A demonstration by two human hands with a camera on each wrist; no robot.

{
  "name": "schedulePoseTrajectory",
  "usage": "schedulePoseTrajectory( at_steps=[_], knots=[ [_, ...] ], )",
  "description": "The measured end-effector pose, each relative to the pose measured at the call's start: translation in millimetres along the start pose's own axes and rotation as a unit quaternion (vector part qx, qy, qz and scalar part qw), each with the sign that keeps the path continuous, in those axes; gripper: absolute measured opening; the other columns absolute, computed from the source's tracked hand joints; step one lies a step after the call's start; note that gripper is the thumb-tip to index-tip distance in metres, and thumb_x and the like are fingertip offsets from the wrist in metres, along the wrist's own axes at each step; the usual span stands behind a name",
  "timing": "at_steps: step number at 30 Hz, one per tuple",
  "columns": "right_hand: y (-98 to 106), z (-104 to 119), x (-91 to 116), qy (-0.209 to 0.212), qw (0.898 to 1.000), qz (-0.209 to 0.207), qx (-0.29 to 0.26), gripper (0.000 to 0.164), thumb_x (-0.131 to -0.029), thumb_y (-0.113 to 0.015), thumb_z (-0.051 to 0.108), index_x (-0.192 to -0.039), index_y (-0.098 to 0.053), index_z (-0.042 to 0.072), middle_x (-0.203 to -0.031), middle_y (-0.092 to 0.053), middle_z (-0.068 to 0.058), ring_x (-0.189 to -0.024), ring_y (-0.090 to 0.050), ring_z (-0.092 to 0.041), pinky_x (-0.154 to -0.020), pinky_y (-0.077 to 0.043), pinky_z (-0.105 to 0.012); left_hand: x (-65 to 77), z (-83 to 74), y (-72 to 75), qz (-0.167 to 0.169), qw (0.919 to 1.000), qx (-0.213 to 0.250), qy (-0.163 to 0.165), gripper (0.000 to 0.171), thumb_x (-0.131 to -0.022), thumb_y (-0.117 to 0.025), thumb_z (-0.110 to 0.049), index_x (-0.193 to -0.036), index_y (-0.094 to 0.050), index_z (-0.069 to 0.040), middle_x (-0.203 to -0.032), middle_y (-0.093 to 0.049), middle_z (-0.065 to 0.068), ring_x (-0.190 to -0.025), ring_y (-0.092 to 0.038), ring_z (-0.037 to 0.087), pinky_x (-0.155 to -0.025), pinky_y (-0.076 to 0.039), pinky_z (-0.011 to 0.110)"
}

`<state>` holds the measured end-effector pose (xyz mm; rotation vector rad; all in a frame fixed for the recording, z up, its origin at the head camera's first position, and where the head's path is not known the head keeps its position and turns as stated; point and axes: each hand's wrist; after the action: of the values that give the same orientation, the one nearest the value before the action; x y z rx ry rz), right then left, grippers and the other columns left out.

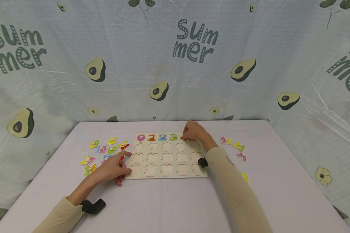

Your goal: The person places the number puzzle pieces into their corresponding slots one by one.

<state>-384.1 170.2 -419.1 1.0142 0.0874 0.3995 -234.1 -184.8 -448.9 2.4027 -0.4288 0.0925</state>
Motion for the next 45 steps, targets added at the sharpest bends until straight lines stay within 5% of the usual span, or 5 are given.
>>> schedulePoseTrajectory(
  at_steps=[22, 34, 40, 45],
  knots=[
    [20, 5, 12, -0.011, 0.999, 0.044, 0.006, 0.023, -0.093, -0.074, 0.019, -0.110, -0.069, 0.004, -0.095, -0.078, -0.010, -0.080, -0.069, -0.023, -0.070, -0.058, -0.035, -3.5, -1.8, -1.2, 0.002, 1.0000, -0.004, 0.000, 0.066, -0.090, -0.072, -0.014, -0.149, -0.043, -0.004, -0.069, -0.063, 0.006, -0.047, -0.065, 0.018, -0.053, -0.054, 0.030],
    [46, 12, 44, 0.040, 0.999, 0.001, -0.007, 0.031, -0.095, -0.073, 0.017, -0.118, -0.068, -0.003, -0.106, -0.074, -0.017, -0.092, -0.072, -0.039, -0.070, -0.059, -0.035, 1.8, -1.4, 0.9, 0.007, 1.0000, 0.005, 0.002, 0.069, -0.091, -0.073, -0.014, -0.151, -0.041, -0.002, -0.071, -0.063, 0.007, -0.047, -0.065, 0.017, -0.053, -0.055, 0.030],
    [51, 4, 74, 0.037, 0.998, -0.024, -0.041, 0.029, -0.094, -0.073, 0.016, -0.118, -0.067, 0.000, -0.110, -0.072, -0.020, -0.093, -0.072, -0.039, -0.077, -0.062, -0.048, 2.9, -2.2, 0.9, 0.014, 0.9998, 0.013, -0.001, 0.071, -0.091, -0.075, -0.016, -0.152, -0.041, -0.002, -0.073, -0.063, 0.008, -0.048, -0.065, 0.018, -0.054, -0.057, 0.033],
    [47, -4, 97, 0.021, 0.998, -0.024, -0.049, 0.035, -0.094, -0.074, 0.017, -0.123, -0.065, 0.000, -0.111, -0.070, -0.018, -0.088, -0.072, -0.034, -0.076, -0.063, -0.046, 4.5, -3.3, 2.9, 0.016, 0.9998, 0.014, 0.002, 0.071, -0.093, -0.074, -0.021, -0.152, -0.040, -0.002, -0.075, -0.062, 0.009, -0.049, -0.065, 0.019, -0.054, -0.057, 0.034]
  ],
)
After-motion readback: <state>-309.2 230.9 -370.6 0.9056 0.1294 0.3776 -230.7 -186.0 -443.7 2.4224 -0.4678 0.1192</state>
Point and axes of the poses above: each hand's wrist, its own x-axis away from the middle knuckle, its own y-axis out of the back of the hand, z = x × y
